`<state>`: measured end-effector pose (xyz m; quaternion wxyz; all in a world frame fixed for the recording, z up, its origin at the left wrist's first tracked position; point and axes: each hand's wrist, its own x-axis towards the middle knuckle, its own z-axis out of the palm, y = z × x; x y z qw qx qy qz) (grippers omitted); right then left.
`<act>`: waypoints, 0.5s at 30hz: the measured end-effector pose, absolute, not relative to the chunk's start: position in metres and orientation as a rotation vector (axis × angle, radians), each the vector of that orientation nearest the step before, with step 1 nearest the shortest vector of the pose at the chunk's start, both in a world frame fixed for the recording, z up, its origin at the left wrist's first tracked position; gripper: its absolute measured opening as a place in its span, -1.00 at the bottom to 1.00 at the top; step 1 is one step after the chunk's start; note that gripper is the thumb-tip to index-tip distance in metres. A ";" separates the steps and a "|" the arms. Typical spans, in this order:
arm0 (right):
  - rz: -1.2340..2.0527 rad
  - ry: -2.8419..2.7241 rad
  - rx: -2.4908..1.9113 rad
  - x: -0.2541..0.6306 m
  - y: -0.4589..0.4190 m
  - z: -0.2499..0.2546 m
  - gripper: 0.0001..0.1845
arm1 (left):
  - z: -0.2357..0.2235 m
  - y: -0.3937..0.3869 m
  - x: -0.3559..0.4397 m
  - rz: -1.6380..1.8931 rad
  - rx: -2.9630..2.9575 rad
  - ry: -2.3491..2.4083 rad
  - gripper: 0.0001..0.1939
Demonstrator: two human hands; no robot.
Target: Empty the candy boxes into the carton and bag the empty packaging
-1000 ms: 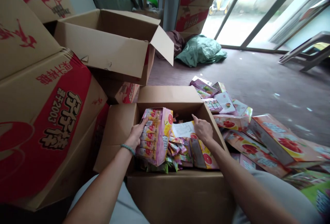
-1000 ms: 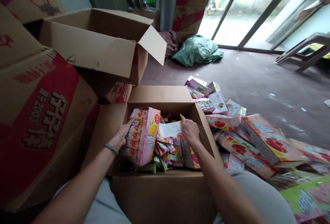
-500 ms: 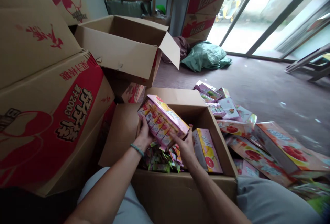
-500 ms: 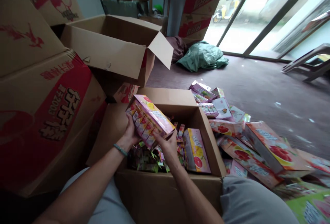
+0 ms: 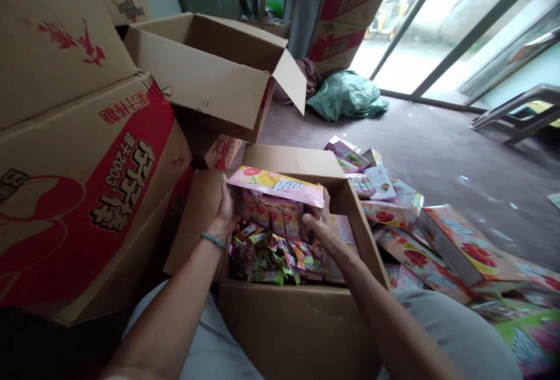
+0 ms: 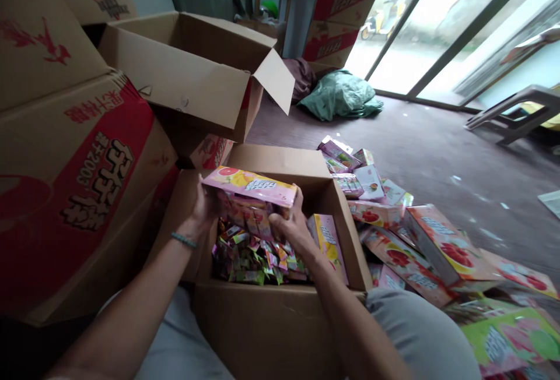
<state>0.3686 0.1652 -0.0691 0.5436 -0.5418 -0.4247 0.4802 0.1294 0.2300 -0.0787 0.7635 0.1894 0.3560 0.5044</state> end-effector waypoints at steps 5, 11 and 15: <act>1.104 -0.990 -1.317 0.379 0.167 -0.082 -0.08 | -0.082 0.228 0.131 1.038 0.471 0.754 -0.28; 0.954 -1.112 -1.410 0.382 0.167 -0.067 -0.08 | -0.086 0.229 0.136 1.083 0.516 0.802 -0.28; 0.990 -1.111 -1.335 0.393 0.174 -0.067 -0.14 | -0.081 0.224 0.143 1.115 0.607 0.872 -0.33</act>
